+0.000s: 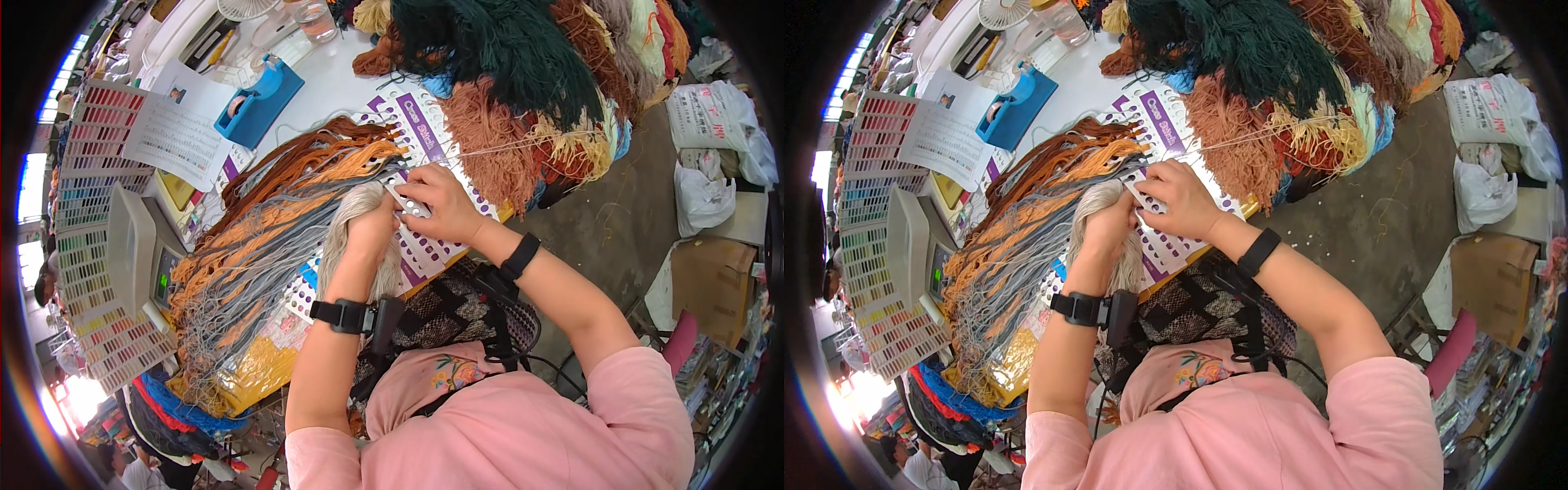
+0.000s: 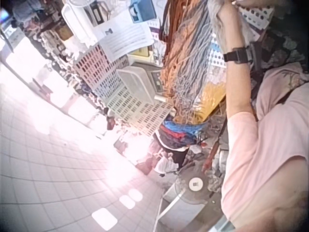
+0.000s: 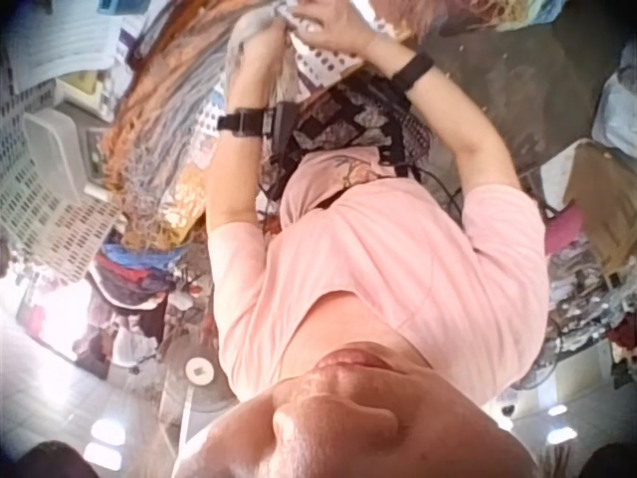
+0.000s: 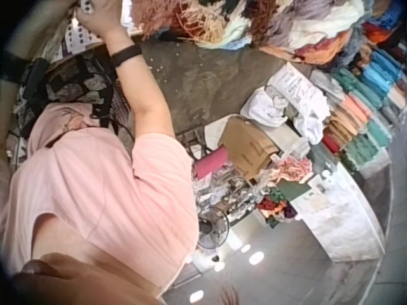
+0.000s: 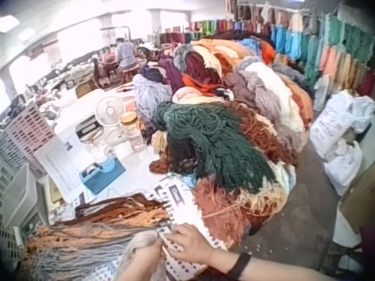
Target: The person picks up a bundle of white thread, pulls out a single strand, and threads it through a hole in a card. They then pick up a bundle of green thread, separate a single strand, and thread it through a different hole in the card.
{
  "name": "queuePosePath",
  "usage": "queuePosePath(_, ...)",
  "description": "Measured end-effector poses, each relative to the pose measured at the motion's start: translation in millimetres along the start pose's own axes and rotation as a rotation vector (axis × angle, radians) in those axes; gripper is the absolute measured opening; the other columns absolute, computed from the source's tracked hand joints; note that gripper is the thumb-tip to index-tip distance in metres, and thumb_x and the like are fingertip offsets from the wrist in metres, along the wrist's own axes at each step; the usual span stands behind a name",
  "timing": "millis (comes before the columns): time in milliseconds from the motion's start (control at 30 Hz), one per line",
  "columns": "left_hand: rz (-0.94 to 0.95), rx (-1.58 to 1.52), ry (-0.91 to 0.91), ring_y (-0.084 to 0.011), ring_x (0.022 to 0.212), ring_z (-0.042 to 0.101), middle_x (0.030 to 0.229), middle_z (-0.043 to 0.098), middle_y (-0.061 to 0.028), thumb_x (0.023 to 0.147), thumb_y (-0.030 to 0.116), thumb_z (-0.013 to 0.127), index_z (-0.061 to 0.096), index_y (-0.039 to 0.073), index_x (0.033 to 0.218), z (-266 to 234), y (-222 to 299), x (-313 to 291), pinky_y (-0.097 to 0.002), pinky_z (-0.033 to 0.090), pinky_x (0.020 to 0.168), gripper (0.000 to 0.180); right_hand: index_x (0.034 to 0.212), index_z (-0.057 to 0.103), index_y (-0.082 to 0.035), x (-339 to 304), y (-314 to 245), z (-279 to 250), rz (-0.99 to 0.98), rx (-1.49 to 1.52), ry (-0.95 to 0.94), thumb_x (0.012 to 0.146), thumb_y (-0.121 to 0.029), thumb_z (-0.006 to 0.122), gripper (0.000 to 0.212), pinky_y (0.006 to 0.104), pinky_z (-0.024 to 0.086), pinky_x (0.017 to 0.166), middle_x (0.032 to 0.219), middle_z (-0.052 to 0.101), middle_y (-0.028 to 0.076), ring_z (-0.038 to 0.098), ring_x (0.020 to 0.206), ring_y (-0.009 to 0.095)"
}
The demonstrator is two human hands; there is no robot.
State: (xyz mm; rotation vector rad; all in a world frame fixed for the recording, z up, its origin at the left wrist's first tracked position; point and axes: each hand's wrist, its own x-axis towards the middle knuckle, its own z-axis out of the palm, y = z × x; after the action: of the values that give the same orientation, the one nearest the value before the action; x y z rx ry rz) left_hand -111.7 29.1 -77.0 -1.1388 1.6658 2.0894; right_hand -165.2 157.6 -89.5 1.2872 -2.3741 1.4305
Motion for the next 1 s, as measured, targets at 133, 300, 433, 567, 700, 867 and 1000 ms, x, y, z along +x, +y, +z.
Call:
queuePosePath(133,0.133,-0.371,-0.18,-0.0038,0.044,0.039,0.07,0.056,-0.0046,0.081,0.013,0.044,0.051,0.004,0.088,-30,8,-7,-0.0174,0.034,0.042,0.013,0.075,0.058,-0.006,-5,6,-1,0.05,-0.034,0.041,0.063,-0.01,0.056,0.013,0.0318,0.038,0.067,0.076,0.051,0.008,0.049,0.074,0.023)
queuePosePath(300,-0.143,-0.528,-0.532,-0.0043,0.04,0.037,0.065,0.053,-0.0009,0.078,0.01,0.048,0.049,0.006,0.095,-20,28,-17,-0.0171,0.031,0.039,0.018,0.072,0.057,-0.004,-4,8,-1,0.151,0.243,0.093,0.065,-0.003,0.052,0.009,0.0316,0.039,0.063,0.069,0.054,0.009,0.051,0.068,0.023)
queuePosePath(433,0.007,0.15,-0.219,-0.0053,0.041,0.04,0.063,0.052,-0.0015,0.073,0.015,0.057,0.05,0.005,0.092,-18,31,-32,-0.0174,0.033,0.038,0.023,0.074,0.056,-0.003,0,6,1,0.182,0.309,0.09,0.064,-0.001,0.05,0.011,0.0328,0.04,0.061,0.067,0.053,0.009,0.05,0.067,0.025)
queuePosePath(567,0.145,-0.101,-0.031,-0.0062,0.048,0.045,0.065,0.053,-0.0021,0.076,0.022,0.054,0.05,0.006,0.089,-118,61,-73,-0.0181,0.037,0.04,0.021,0.078,0.055,-0.003,-5,14,-6,0.11,0.109,0.051,0.064,-0.002,0.051,0.015,0.0308,0.039,0.061,0.066,0.051,0.007,0.048,0.066,0.022)
queuePosePath(700,0.388,-0.827,-0.063,-0.0031,0.043,0.041,0.066,0.052,-0.0026,0.082,0.017,0.044,0.047,-0.003,0.089,-346,37,-122,-0.0133,0.032,0.037,0.022,0.088,0.053,-0.003,-1,2,-6,0.146,0.163,-0.005,0.065,-0.001,0.052,0.024,0.027,0.039,0.061,0.071,0.049,0.006,0.048,0.067,0.019)
queuePosePath(867,0.324,-0.852,0.129,0.0023,0.04,0.039,0.077,0.057,-0.0078,0.084,0.012,0.04,0.041,-0.007,0.106,-275,34,-186,-0.0111,0.029,0.033,0.03,0.091,0.053,-0.004,21,6,-21,0.173,0.258,0.018,0.071,-0.008,0.049,0.021,0.0333,0.04,0.07,0.082,0.052,0.011,0.051,0.079,0.024)
queuePosePath(1000,0.171,-0.809,-0.111,0.0021,0.037,0.036,0.071,0.056,-0.0071,0.084,0.012,0.039,0.043,-0.007,0.104,-177,33,-161,-0.011,0.027,0.031,0.027,0.105,0.041,0.003,27,23,-38,0.186,-0.355,-0.156,0.074,-0.013,0.047,0.036,0.037,0.036,0.082,0.104,0.044,0.018,0.044,0.096,0.03)
